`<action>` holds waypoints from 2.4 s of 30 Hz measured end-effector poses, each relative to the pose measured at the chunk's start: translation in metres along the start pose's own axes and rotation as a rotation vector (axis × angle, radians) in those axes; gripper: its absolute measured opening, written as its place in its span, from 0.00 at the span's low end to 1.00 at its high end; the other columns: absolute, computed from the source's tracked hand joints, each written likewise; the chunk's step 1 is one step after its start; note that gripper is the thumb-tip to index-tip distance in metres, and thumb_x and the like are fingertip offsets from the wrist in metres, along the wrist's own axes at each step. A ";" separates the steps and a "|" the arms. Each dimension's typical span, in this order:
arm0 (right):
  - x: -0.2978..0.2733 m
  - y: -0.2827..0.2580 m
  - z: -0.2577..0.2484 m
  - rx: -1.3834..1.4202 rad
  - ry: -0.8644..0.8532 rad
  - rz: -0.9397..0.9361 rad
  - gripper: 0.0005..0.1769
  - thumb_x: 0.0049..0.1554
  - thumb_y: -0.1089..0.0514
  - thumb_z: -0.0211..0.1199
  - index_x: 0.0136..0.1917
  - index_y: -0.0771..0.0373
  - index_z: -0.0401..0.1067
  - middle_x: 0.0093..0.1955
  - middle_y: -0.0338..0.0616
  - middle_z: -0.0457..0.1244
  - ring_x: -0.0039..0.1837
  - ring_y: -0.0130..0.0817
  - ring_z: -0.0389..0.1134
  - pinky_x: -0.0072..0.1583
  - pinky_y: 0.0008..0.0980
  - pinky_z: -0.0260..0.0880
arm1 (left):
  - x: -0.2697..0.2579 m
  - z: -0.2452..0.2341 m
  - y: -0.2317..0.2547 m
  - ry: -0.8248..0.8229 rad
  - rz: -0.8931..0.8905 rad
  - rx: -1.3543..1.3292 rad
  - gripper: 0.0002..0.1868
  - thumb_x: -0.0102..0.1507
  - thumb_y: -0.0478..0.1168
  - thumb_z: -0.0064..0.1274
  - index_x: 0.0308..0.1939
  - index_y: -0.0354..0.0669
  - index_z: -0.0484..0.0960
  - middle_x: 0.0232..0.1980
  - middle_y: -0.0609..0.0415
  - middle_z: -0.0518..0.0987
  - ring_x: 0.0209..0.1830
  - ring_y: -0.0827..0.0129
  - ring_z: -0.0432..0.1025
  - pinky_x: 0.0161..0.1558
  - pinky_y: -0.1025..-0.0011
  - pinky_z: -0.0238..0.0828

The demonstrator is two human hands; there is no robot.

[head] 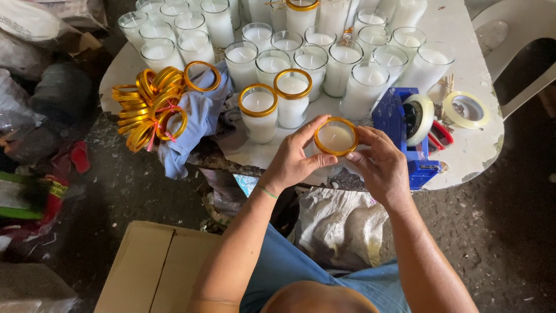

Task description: The person places gold rings around the rims of white candles, secures them with clear tape, and trims excess tape using scissors. The person handles multiple candles one at a time and places finished units on the table.

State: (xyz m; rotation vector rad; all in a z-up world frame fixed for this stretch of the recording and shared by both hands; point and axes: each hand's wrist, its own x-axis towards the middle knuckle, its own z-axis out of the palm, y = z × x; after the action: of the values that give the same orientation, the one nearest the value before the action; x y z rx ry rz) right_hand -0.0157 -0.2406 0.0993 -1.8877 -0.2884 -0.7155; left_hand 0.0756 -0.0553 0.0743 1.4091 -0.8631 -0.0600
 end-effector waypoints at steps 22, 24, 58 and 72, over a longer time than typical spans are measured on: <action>-0.002 0.001 0.002 0.017 -0.005 0.005 0.30 0.58 0.66 0.68 0.67 0.87 0.64 0.62 0.73 0.61 0.63 0.68 0.68 0.56 0.52 0.74 | 0.001 -0.002 0.003 -0.019 -0.004 -0.032 0.45 0.56 0.41 0.73 0.73 0.33 0.66 0.72 0.31 0.68 0.76 0.41 0.58 0.75 0.52 0.56; -0.003 -0.001 0.003 0.032 -0.001 0.011 0.30 0.58 0.66 0.67 0.67 0.86 0.63 0.62 0.72 0.61 0.63 0.67 0.68 0.57 0.52 0.74 | 0.000 -0.002 0.003 -0.016 -0.006 -0.034 0.46 0.56 0.41 0.73 0.73 0.31 0.66 0.72 0.30 0.67 0.76 0.40 0.58 0.75 0.51 0.55; -0.021 -0.020 -0.108 -0.701 0.216 -0.069 0.09 0.67 0.74 0.65 0.59 0.68 0.71 0.56 0.49 0.67 0.56 0.43 0.72 0.61 0.40 0.69 | -0.035 0.036 0.056 0.354 0.240 0.123 0.35 0.69 0.43 0.57 0.73 0.31 0.60 0.75 0.40 0.67 0.75 0.50 0.67 0.77 0.56 0.66; -0.098 -0.087 -0.111 0.161 0.410 0.113 0.18 0.49 0.66 0.68 0.44 0.60 0.59 0.39 0.42 0.48 0.41 0.32 0.54 0.47 0.34 0.63 | -0.005 0.178 -0.017 -0.232 -0.435 -0.531 0.23 0.72 0.53 0.42 0.54 0.39 0.84 0.52 0.52 0.84 0.50 0.69 0.78 0.47 0.74 0.71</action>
State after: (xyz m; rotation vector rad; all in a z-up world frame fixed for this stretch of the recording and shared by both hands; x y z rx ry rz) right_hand -0.1752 -0.2918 0.1363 -1.5504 0.0216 -0.9509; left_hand -0.0186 -0.2037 0.0430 1.0704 -0.6469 -0.7433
